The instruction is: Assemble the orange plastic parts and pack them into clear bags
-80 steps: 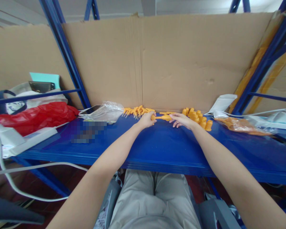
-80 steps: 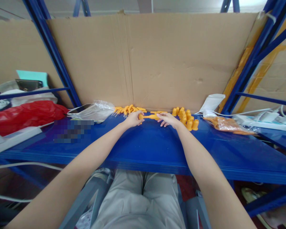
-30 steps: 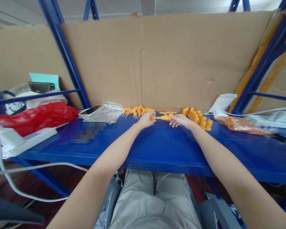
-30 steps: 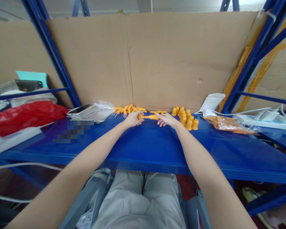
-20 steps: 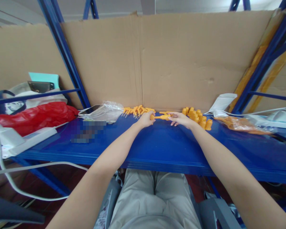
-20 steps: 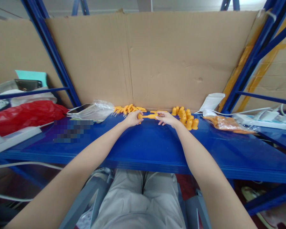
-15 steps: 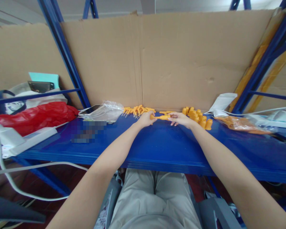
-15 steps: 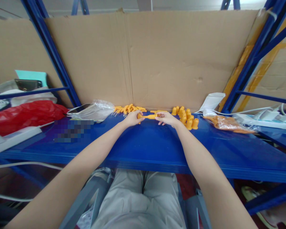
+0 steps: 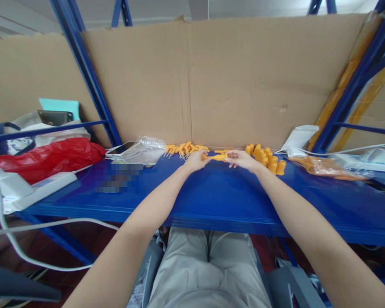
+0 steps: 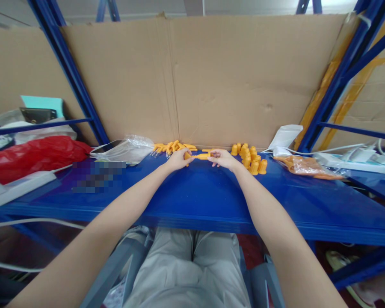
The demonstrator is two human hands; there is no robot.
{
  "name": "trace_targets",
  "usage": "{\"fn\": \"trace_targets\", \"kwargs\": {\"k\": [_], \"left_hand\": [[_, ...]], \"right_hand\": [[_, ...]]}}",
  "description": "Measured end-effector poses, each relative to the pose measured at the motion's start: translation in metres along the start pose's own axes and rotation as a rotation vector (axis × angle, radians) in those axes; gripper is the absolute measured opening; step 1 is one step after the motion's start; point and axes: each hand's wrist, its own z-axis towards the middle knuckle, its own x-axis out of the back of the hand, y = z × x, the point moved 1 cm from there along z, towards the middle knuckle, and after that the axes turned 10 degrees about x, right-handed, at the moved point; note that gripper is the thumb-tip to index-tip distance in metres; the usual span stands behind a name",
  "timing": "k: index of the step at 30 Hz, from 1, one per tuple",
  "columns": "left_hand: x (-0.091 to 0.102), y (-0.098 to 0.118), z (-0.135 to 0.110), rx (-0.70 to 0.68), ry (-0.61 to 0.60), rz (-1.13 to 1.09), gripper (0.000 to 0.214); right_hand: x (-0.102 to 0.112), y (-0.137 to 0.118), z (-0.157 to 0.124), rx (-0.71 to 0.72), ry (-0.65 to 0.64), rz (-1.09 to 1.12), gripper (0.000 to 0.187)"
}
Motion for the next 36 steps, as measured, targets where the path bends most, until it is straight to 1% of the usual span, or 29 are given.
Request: {"fn": "trace_targets", "kwargs": {"k": [3,6,9,11,13,17,19,20,26,32,36], "left_hand": [[-0.003,-0.004,0.002,-0.042,0.010,0.010,0.042],[-0.005,-0.008,0.005,-0.078,0.038,0.050,0.058],[-0.004,-0.011,0.006,-0.045,0.040,0.156,0.055],[-0.003,-0.014,0.006,0.009,0.008,0.247,0.050],[-0.002,-0.015,0.005,0.069,-0.056,0.329,0.047],[-0.004,-0.016,0.003,0.177,-0.258,0.425,0.045],[-0.006,-0.017,0.003,0.200,-0.331,0.443,0.045],[-0.007,-0.017,0.004,0.200,-0.350,0.446,0.046],[-0.012,-0.021,0.008,0.079,-0.337,0.442,0.043],[-0.011,-0.016,0.006,0.039,-0.341,0.463,0.038],[-0.013,-0.013,0.005,0.001,-0.348,0.447,0.038]], "right_hand": [[0.001,0.007,0.008,0.079,0.094,0.003,0.031],[0.008,0.012,0.014,0.154,0.257,-0.088,0.035],[0.018,0.011,0.012,0.212,0.399,-0.343,0.039],[0.023,0.007,0.006,0.239,0.426,-0.541,0.039],[0.024,0.002,-0.001,0.233,0.400,-0.692,0.039],[0.014,-0.008,-0.011,0.169,0.300,-0.917,0.041],[0.007,-0.013,-0.011,0.148,0.264,-0.998,0.042],[0.004,-0.014,-0.011,0.143,0.243,-1.030,0.043],[-0.011,-0.013,-0.005,0.111,0.058,-1.161,0.047],[-0.014,-0.006,-0.006,0.075,-0.004,-1.109,0.055],[-0.015,-0.002,-0.006,0.042,-0.052,-1.067,0.066]]}}
